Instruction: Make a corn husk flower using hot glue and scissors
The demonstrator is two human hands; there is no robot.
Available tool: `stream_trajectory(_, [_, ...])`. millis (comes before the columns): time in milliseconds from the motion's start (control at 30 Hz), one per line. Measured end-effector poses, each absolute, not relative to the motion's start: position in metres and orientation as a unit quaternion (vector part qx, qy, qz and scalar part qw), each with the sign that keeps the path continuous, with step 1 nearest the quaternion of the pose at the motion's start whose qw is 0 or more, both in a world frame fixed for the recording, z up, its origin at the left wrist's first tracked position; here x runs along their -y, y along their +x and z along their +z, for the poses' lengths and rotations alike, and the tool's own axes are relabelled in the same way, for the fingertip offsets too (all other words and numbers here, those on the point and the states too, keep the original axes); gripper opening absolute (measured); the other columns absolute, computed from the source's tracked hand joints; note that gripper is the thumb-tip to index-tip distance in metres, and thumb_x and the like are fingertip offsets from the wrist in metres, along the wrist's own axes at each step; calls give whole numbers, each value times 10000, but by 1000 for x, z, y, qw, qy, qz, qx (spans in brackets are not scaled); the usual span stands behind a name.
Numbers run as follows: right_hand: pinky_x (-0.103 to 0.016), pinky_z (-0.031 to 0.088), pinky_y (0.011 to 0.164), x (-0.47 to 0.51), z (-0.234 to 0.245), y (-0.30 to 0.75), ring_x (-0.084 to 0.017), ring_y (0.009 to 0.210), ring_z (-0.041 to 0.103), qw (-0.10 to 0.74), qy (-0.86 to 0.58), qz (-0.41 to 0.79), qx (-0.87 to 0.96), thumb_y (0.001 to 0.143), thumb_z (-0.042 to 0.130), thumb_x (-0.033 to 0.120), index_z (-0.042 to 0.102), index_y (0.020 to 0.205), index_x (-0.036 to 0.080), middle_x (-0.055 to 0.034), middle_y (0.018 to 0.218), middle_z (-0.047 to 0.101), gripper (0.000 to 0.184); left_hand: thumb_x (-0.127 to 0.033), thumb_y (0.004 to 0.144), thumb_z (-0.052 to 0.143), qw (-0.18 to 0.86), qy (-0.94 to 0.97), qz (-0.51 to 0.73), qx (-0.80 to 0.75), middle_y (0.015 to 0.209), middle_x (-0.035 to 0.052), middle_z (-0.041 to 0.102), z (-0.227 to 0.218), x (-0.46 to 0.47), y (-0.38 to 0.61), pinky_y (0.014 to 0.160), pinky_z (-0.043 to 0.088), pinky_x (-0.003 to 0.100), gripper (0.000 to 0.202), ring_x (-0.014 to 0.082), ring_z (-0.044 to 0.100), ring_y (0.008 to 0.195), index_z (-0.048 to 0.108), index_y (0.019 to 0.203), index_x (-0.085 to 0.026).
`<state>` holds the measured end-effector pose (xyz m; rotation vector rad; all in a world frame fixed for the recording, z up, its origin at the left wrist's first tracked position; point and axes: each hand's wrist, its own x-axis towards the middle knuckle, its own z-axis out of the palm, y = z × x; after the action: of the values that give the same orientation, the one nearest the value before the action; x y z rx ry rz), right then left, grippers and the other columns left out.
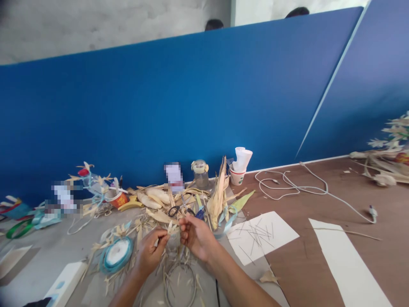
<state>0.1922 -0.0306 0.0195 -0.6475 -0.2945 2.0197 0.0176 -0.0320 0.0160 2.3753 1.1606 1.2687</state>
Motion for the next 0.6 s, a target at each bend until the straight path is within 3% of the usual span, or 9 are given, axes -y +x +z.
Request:
stream_trajectory(200, [-230,300,515,29,18,192,-71,477,410,533,-346,749,188,635,729,424,627,707,148,56,565,513,303,-239,835,521,122,791,418,-431,633,18,666,11,30,15,562,475,243,167,158,616,584,650,739,-195])
stream_trajectory(333, [-245,311,544,21,10,201,-101,530,426,573,-464,572,358,658,687,363,631,732,175,53,583,522,209,-290,820,528,166,759,421,-468,614,10,648,8,25,13,558,459,251,188,161,593,570,650,716,-193])
stream_trajectory(467, [-276,368,604,12,11,221,-156,618,509,548,-538,451,455,684,617,310,628,831,198,28,649,579,185,-346,797,549,238,695,445,-513,578,-7,594,2,19,9,554,432,254,210,156,542,553,638,702,-181])
stream_trajectory(600, [-278,364,592,12,23,242,-167,590,521,459,-592,384,540,748,522,273,625,757,205,16,618,575,124,-411,794,559,319,638,461,-528,605,-14,565,-2,16,7,555,405,244,250,147,507,569,629,744,-175])
